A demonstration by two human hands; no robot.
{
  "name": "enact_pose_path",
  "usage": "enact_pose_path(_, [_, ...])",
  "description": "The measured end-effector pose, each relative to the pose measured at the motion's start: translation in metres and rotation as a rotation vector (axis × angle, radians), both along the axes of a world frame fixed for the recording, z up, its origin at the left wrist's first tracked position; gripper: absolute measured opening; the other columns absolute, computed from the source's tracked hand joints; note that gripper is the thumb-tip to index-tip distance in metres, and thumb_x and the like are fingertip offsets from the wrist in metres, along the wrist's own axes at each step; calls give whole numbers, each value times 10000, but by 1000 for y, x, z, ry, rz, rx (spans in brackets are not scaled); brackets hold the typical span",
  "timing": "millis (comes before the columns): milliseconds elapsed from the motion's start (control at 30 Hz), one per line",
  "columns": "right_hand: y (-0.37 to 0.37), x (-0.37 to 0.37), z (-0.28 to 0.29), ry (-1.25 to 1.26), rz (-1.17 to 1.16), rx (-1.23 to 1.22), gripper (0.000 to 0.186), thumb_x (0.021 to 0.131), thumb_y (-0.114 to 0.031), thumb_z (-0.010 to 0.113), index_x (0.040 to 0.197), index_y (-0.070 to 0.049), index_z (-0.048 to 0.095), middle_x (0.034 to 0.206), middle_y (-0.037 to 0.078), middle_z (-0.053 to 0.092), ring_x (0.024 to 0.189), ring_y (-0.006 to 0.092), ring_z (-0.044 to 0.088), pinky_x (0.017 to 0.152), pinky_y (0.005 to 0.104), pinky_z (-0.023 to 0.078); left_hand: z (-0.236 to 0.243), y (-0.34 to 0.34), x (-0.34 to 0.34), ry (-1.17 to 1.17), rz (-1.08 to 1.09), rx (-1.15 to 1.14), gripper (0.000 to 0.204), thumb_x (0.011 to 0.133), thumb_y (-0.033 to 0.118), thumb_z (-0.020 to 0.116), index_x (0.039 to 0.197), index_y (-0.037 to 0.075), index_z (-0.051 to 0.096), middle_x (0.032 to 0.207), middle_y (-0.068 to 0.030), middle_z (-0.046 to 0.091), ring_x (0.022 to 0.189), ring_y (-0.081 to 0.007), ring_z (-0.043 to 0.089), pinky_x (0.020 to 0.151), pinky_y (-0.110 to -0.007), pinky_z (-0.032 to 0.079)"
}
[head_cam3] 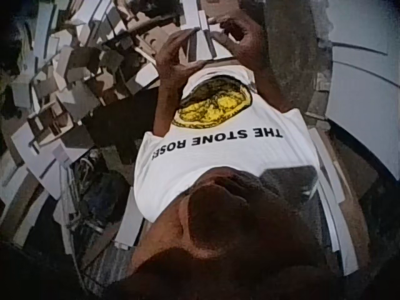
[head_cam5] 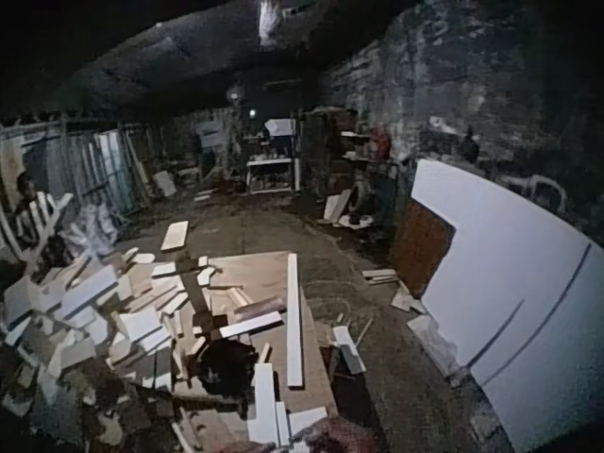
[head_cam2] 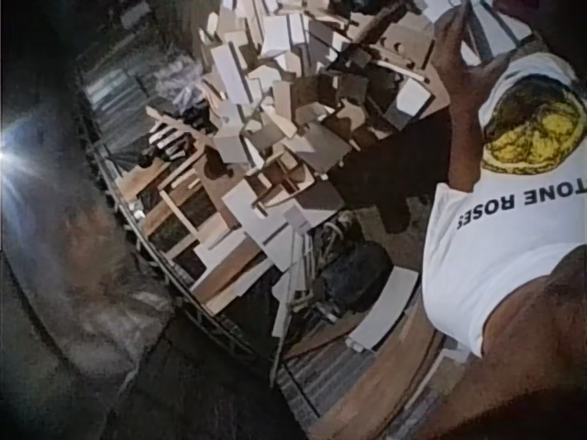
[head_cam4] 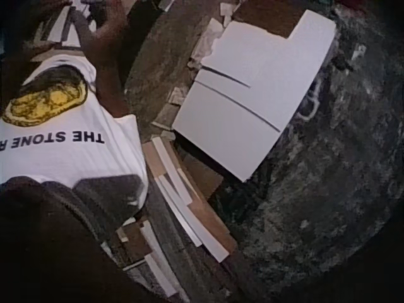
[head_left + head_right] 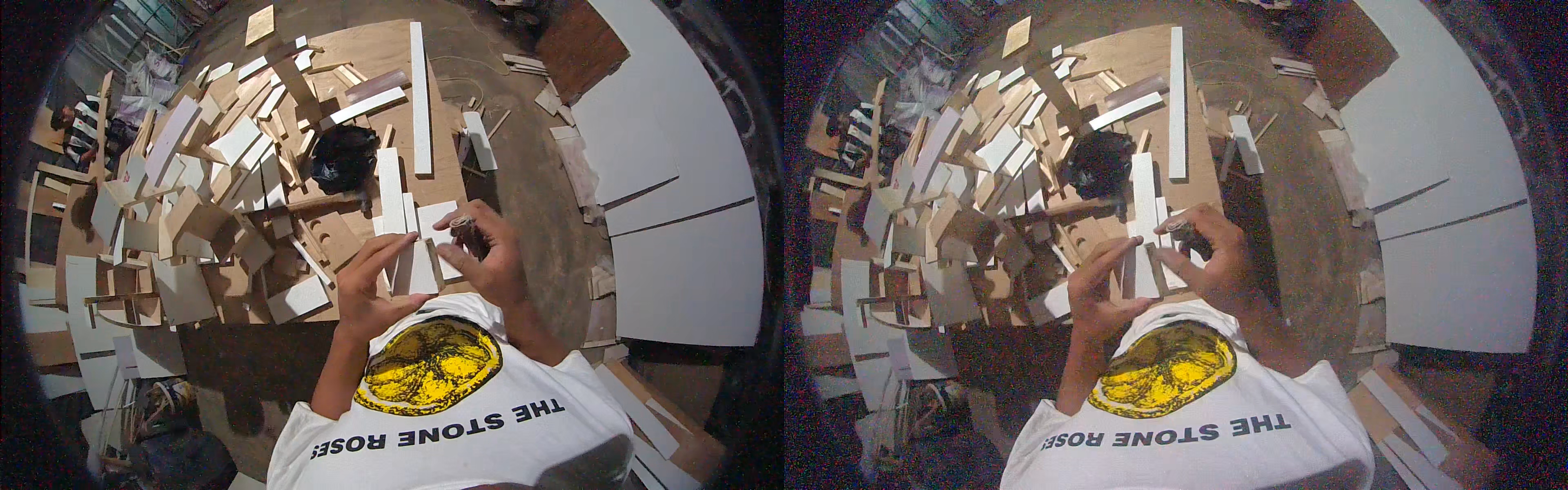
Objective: The person sands the edges and joints of a wooden frame and individual wooden pieces using a piece of sandpaper by hand.
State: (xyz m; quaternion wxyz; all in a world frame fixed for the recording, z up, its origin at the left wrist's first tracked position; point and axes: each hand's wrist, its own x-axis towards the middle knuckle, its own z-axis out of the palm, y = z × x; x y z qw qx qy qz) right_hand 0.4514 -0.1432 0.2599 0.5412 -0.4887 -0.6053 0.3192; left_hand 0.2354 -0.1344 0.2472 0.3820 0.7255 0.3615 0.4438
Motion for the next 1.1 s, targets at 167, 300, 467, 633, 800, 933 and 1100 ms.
enact_pose_path(167, [4,6,3,-114,83,-98,202,821,-161,827,983,-63,756,842,49,702,661,112,622,628,269,495,-7,-3,1,-45,-15,-27,747,611,97,930,1318,57,693,1233,-134,683,1118,-250,685,946,-350,552])
enact_pose_path(300, [7,7,-2,-150,118,31,219,808,-228,836,959,-81,778,818,104,731,655,159,682,606,307,526,-7,-4,-3,16,-22,-29,749,613,110,934,1320,63,694,1234,-124,684,1114,-247,688,937,-358,562])
enact_pose_path(467, [9,4,10,-241,100,82,129,755,-77,841,852,-48,761,760,89,726,657,182,692,593,300,518,-5,-7,-3,68,5,-41,753,615,116,935,1326,68,691,1231,-125,685,1126,-252,687,961,-365,557])
enact_pose_path(633, [12,3,-3,-234,91,112,133,742,-83,839,845,-57,759,765,83,719,645,182,678,591,296,509,-13,-6,-7,23,8,-72,775,617,100,931,1343,36,667,1257,-144,670,1181,-260,663,1025,-382,528])
enact_pose_path(800, [6,12,4,-284,21,53,375,758,-143,837,1107,-90,709,1066,124,725,983,299,720,852,384,572,-31,-8,-9,-210,-32,-194,824,655,68,926,1399,-19,582,1344,-167,590,1280,-277,589,1112,-364,468])
enact_pose_path(933, [-4,6,18,-225,331,25,486,759,-180,877,1198,-93,687,1226,147,693,1150,330,677,980,413,545,-28,-15,-9,-295,26,-364,763,730,81,907,1406,-30,570,1303,-134,582,1237,-232,594,1094,-363,486])
enact_pose_path(1100, [-4,-11,11,-216,323,0,523,767,-225,885,1222,-63,685,1269,162,678,1171,334,673,1000,411,537,-27,-19,-10,-443,36,-459,760,752,85,899,1419,-39,557,1286,-115,577,1209,-208,591,1072,-358,497])
